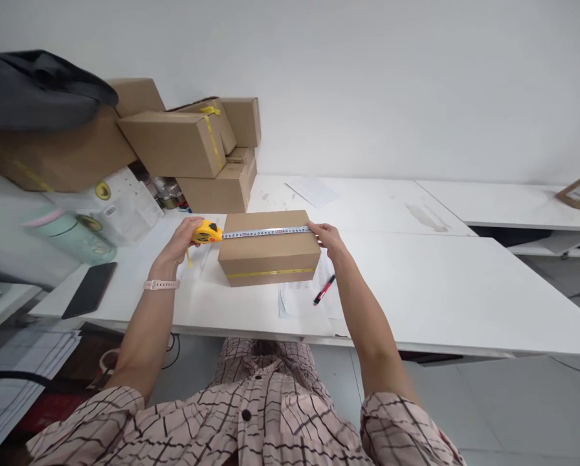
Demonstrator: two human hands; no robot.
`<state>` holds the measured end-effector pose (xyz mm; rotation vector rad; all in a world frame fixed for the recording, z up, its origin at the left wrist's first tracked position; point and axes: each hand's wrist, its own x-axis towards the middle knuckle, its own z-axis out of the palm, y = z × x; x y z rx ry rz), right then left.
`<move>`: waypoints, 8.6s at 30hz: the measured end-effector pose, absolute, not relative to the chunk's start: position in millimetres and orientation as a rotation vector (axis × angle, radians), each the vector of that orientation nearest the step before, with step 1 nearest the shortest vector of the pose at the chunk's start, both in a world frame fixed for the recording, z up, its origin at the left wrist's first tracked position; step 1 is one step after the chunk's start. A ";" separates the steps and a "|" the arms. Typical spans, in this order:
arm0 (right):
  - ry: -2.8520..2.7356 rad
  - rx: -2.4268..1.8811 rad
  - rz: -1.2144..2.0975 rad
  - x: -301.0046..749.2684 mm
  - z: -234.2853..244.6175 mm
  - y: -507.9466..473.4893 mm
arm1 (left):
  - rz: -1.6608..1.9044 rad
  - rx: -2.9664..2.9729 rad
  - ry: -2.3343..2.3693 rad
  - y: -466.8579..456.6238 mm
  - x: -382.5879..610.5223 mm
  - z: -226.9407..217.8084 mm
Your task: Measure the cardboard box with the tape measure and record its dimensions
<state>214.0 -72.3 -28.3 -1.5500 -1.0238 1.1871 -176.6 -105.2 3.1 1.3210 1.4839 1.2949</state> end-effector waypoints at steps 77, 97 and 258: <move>-1.949 -1.525 0.704 133.4 9.3 2.1 | 0.954 0.895 0.817 -266.0 -15.2 -11.8; -1.734 -1.451 0.671 205.8 29.4 -133.8 | 1.344 1.106 1.031 -196.4 -122.3 3.1; -0.989 -1.474 0.908 235.0 -129.4 -200.7 | 0.183 2.587 0.974 -227.2 80.7 -136.2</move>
